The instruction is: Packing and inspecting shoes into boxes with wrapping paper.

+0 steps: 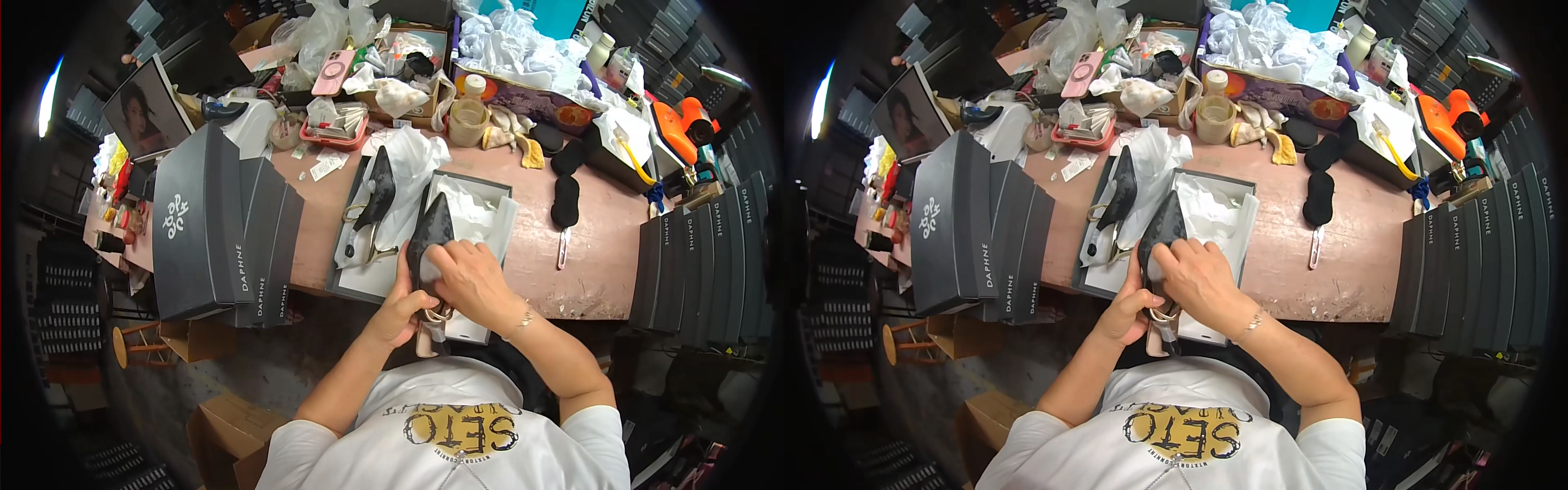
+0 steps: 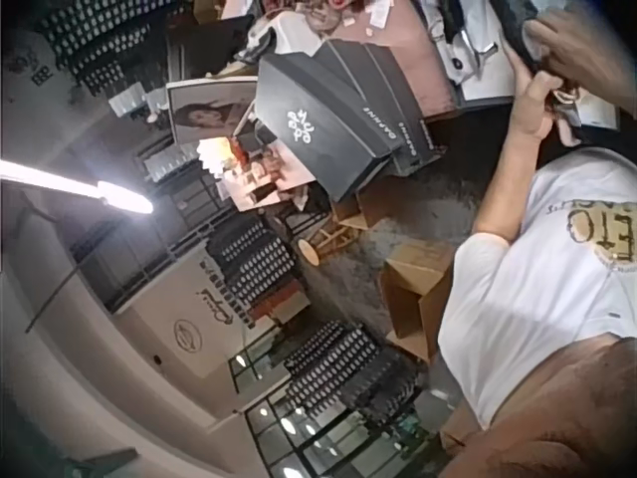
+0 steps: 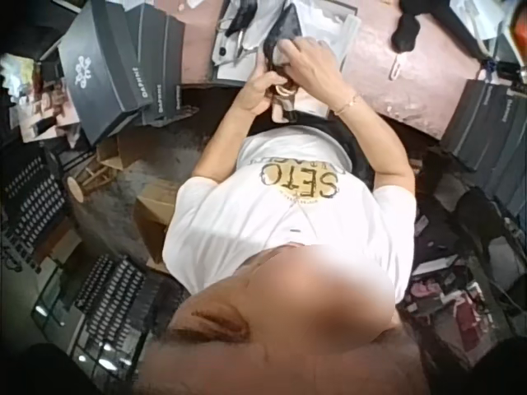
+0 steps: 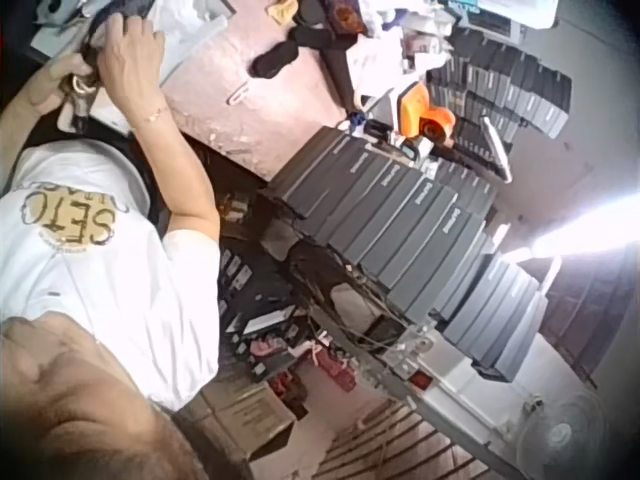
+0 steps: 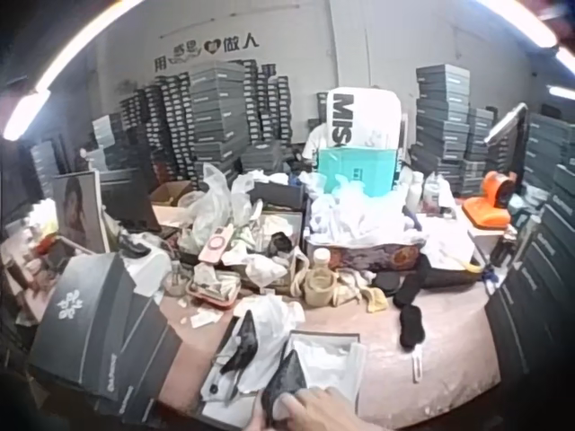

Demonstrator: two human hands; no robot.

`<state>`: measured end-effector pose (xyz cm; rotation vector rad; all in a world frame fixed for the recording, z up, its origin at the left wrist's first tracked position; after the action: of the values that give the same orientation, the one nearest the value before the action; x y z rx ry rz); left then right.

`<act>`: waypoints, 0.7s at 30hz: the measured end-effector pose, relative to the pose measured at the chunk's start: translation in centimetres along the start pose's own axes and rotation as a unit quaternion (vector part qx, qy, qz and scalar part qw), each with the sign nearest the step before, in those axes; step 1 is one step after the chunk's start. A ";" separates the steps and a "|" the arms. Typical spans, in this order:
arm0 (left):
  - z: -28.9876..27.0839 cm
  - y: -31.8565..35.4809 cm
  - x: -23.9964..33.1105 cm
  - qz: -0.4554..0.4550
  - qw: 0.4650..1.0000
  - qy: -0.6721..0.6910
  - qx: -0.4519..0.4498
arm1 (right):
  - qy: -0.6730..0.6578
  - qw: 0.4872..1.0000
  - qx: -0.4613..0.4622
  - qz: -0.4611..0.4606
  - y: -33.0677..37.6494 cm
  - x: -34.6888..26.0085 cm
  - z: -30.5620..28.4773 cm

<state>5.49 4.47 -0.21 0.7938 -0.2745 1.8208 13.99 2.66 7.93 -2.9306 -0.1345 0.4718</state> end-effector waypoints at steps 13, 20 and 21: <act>1.3 -1.0 -1.1 -0.012 0.999 -0.037 -0.003 | -0.370 0.907 0.109 0.167 0.3 7.0 2.6; 0.3 0.2 0.3 -0.191 0.977 -0.004 -0.089 | -0.114 0.991 0.010 0.067 1.7 3.4 -4.2; 1.1 0.6 0.6 -0.209 0.967 -0.058 -0.136 | -0.125 0.990 -0.051 0.028 1.8 2.2 -4.7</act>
<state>5.23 4.10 1.11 0.7032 -0.3922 1.3102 17.69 0.42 11.34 -2.9676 -0.1114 0.8656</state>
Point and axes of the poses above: each hand's wrist, its own y-axis away from the middle knuckle, its own z-axis out of the palm, x = y × z, the point moved 8 cm from there along -y, towards the middle knuckle, and after that the axes turned 10 degrees about -x, right-handed, at the moved point
